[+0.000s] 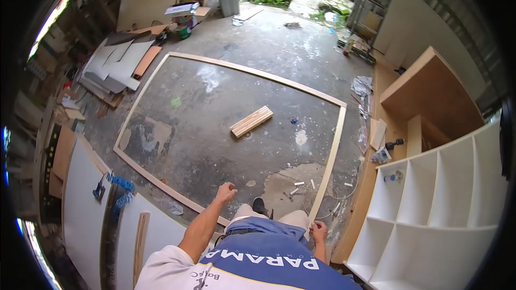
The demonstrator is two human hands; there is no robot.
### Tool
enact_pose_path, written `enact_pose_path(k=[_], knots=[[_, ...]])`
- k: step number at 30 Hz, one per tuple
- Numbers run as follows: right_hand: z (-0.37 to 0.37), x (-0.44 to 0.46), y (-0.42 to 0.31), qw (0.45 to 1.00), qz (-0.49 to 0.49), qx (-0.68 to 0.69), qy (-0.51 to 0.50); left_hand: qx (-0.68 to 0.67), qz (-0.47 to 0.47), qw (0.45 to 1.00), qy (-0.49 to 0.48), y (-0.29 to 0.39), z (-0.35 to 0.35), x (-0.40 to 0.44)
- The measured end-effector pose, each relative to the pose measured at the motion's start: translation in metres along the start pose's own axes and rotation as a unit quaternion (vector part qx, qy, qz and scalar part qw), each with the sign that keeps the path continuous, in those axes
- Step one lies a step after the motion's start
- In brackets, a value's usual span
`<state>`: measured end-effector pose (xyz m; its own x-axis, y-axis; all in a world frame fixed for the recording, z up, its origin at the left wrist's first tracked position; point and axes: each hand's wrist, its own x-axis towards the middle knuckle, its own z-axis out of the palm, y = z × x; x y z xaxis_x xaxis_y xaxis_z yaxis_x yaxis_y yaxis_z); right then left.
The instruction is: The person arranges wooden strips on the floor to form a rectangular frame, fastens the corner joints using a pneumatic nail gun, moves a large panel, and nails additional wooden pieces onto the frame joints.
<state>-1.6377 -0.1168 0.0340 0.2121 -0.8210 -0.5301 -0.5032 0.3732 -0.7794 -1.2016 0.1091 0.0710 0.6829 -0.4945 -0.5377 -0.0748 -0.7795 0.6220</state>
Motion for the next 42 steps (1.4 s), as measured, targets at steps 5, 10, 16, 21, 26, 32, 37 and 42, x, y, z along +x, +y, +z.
enact_pose_path(k=[5,10,16,21,26,32,37,42], knots=[[0.019,0.046,-0.032,0.989,0.067,-0.067,-0.113,-0.064,-0.083,0.991,0.088,0.007,-0.016,0.014],[0.076,0.124,-0.094,0.94,0.064,-0.224,-0.25,-0.052,-0.151,0.985,0.058,-0.021,0.003,0.028],[0.171,0.248,-0.227,0.883,-0.001,-0.308,-0.355,-0.212,-0.34,0.893,0.207,-0.006,-0.022,0.022],[0.281,0.391,-0.372,0.877,-0.116,-0.314,-0.344,-0.29,-0.347,0.841,0.297,-0.035,-0.013,0.045],[0.444,0.402,-0.497,0.886,-0.203,-0.261,-0.324,-0.375,-0.396,0.78,0.306,-0.069,0.005,0.044],[0.64,0.272,-0.488,0.789,-0.216,-0.326,-0.475,-0.433,-0.477,0.692,0.326,-0.118,0.026,0.024],[0.735,0.173,-0.421,0.64,-0.303,-0.431,-0.56,-0.472,-0.515,0.663,0.268,-0.18,-0.026,0.009],[0.792,0.128,-0.409,0.634,-0.432,-0.456,-0.451,-0.397,-0.48,0.652,0.433,-0.253,-0.156,-0.011]])
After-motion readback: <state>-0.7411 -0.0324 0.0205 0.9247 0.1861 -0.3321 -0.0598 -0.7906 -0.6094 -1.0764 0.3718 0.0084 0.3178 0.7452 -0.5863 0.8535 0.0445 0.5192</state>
